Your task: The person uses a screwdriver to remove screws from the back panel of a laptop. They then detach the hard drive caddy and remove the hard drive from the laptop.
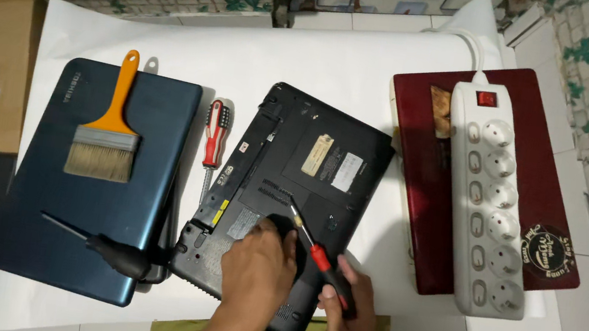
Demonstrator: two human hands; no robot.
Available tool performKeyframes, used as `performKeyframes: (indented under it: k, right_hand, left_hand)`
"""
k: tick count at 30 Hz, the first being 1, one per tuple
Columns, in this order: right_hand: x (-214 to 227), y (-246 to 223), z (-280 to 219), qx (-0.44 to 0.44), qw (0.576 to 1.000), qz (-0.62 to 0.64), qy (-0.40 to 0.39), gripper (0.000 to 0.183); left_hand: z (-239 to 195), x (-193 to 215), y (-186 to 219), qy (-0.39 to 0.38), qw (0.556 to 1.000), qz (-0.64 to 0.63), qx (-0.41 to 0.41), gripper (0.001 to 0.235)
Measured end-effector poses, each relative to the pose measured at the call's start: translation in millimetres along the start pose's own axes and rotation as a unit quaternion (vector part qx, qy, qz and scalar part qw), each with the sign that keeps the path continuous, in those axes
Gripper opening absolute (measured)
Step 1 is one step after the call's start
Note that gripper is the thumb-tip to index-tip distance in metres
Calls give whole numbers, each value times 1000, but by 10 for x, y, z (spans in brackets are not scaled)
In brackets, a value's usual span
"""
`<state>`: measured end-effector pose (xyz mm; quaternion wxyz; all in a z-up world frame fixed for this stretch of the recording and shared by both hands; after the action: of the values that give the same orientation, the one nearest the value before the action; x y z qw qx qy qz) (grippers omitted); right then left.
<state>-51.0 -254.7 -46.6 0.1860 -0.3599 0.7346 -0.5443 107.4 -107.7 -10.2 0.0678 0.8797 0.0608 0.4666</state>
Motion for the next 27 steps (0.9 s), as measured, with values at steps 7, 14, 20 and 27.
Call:
performKeyframes:
  k: [7,14,20,27]
  right_hand:
    - [-36,25,83,82,996,-36,-32,57]
    - [-54,36,73,63,995,-65,-28,59]
    - [-61,102,85,119,992,-36,-20,55]
    - [-93,40,73,80,995,-49,-14,59]
  left_hand:
    - [31,-27,109,52,997,39,-49,51]
    - [49,1,-11,10,999,-48,-18,48]
    - [-11,72,-11,15,996,-79,-26,45]
    - [-24,16,8,1,997,-76,-24,45]
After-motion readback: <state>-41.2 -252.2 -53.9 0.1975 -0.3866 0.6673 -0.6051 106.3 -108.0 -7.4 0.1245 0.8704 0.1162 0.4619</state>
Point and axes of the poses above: each hand's wrist, its own z-axis towards the middle knuckle, its own x-axis out of the back of the hand, y = z × x, the point moved 8 cm from there along z, towards the middle knuckle, and after that the axes turned 3 degrees about z, right-handed, at the moved point
